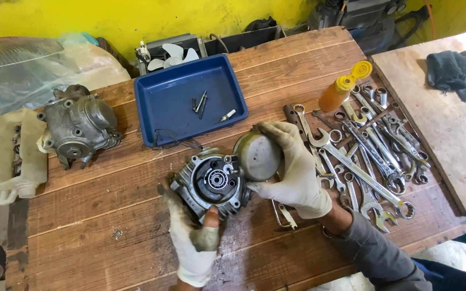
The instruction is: The person is disassembling and cleaning a motorcycle engine component on a wooden workbench, using a wrench and a brush.
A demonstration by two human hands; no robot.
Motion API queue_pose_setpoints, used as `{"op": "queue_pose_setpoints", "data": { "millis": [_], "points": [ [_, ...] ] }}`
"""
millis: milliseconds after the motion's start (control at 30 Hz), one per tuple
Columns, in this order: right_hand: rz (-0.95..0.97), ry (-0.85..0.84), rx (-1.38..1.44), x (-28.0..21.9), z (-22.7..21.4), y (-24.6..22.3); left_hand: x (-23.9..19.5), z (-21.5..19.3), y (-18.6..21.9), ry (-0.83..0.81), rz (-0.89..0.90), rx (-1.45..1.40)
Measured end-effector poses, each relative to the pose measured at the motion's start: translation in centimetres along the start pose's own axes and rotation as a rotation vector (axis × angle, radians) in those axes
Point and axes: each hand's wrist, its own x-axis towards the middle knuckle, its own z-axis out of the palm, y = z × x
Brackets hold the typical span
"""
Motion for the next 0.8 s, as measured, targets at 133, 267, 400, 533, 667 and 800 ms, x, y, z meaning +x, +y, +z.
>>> {"op": "queue_pose_setpoints", "data": {
  "millis": [133, 267, 400, 533, 667, 800],
  "points": [
    [0.184, -0.075, 0.379, 0.4, 0.2, -0.6, 2.7, -1.6, 0.0, -0.186, -0.273, -0.430],
    [0.353, -0.212, 0.706, 0.4, 0.2, -0.5, 5.3, -2.8, -0.9, -0.422, -0.277, -0.717],
    [0.557, -0.169, 0.827, 0.7, -0.1, -1.6, 6.8, -3.0, -3.8, -0.534, -0.288, -0.699],
    [0.603, -0.139, 1.228, 0.9, -0.3, -1.7, 8.5, -2.6, -4.0, -0.671, -0.456, -0.917],
    [0.549, -0.114, 1.408, 0.2, -0.2, 0.2, 9.2, -2.8, -3.8, -0.757, -0.441, -0.921],
    [0.584, -0.120, 1.260, 1.1, -0.6, -2.2, 8.4, -3.3, -4.7, -0.746, -0.553, -0.770]
  ]
}}
